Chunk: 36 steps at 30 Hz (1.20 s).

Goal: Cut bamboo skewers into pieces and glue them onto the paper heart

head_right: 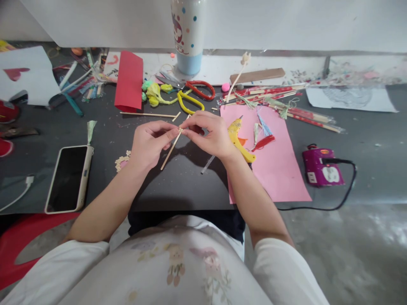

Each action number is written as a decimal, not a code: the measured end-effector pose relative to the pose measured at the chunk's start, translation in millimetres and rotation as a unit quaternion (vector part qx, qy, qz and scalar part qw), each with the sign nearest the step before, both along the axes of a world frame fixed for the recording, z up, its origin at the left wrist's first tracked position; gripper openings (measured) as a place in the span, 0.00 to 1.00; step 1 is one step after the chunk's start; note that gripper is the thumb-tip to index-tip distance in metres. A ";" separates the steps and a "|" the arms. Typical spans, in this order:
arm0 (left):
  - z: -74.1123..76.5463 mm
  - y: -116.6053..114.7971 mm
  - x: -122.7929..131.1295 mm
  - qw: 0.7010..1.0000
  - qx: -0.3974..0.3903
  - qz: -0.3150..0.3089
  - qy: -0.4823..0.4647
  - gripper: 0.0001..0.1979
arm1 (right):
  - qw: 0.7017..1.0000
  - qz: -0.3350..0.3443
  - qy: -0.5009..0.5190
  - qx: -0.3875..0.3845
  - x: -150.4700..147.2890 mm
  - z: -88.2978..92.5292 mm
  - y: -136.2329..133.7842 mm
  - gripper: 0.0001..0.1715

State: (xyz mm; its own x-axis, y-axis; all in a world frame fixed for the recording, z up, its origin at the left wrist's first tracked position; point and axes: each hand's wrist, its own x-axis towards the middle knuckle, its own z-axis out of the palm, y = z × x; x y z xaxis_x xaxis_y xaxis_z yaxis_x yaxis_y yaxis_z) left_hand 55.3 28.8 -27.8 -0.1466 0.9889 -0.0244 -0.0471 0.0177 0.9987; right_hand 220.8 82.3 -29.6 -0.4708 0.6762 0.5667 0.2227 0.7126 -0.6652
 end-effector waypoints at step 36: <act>-2.1 2.6 -2.0 0.996 -0.048 -0.055 -0.057 0.12 | 0.999 0.023 0.019 -0.014 3.6 0.1 -1.6 0.06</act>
State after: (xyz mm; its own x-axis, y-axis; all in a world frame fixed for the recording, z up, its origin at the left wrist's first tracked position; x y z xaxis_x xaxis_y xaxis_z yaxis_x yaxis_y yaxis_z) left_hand 53.3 31.4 -30.0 -0.0287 0.9910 -0.1306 -0.1530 0.1248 0.9803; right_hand 224.4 80.7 -29.4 -0.4801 0.6696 0.5667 0.1636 0.7031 -0.6920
